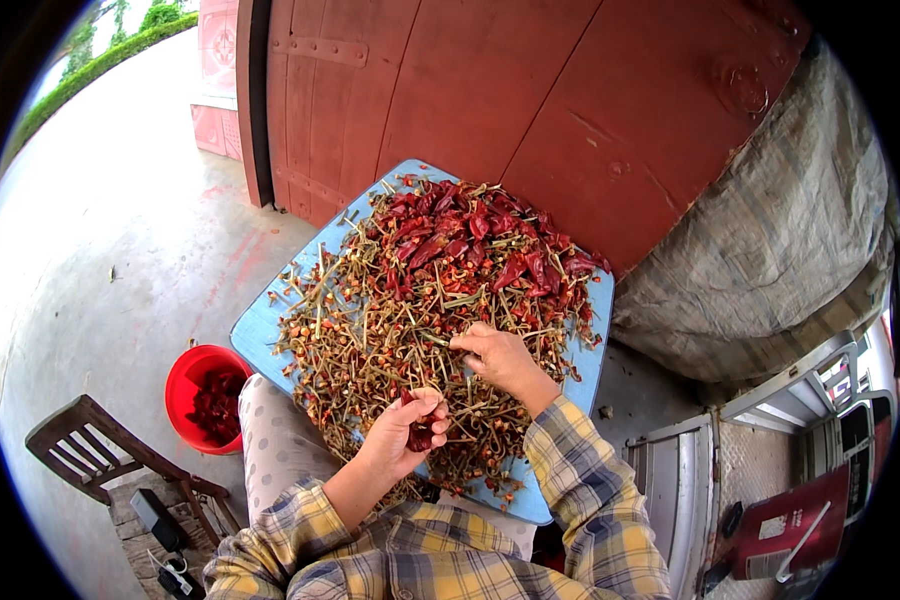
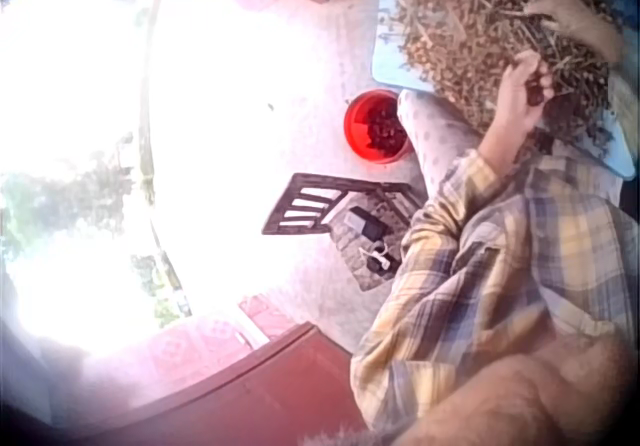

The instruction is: The person sits at a table and repeatedly picks up dried red chilies, removes the stems by hand, and places the de-stemmed chilies into a red bucket. The person occasionally pauses to look around before resuming the task.

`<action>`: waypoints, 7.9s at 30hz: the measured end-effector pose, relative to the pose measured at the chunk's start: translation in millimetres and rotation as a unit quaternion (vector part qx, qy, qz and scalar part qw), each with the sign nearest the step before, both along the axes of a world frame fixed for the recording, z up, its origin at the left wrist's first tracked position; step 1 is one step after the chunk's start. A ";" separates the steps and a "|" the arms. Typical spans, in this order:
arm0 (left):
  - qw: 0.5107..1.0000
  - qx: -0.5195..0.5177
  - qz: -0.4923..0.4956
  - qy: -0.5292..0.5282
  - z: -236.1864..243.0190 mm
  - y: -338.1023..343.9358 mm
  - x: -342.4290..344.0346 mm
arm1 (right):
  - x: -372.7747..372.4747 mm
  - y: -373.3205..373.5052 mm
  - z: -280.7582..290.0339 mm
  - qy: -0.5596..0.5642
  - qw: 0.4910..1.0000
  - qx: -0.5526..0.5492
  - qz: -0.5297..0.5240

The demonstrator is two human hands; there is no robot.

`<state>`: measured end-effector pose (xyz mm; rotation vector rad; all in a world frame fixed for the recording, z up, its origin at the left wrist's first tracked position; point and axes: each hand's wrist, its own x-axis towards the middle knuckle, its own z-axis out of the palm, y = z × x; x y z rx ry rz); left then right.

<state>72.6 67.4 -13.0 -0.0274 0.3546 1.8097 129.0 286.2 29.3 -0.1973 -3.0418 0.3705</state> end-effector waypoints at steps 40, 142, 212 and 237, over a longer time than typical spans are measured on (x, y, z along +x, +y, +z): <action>0.999 -0.036 0.014 -0.010 -1.6 1.6 -20.9 | -28.4 10.0 -7.7 -0.005 0.999 0.054 -0.004; 0.998 -0.021 0.052 0.016 -16.7 -16.2 -29.4 | -34.1 -37.4 5.9 0.049 0.993 0.101 0.046; 0.995 -0.073 0.074 0.008 -14.6 -8.9 -21.4 | -25.0 -73.2 54.6 -0.055 0.949 -0.308 0.041; 0.997 -0.050 0.057 0.010 -8.8 -8.3 -24.5 | -48.2 -30.9 38.3 -0.083 0.943 -0.304 -0.104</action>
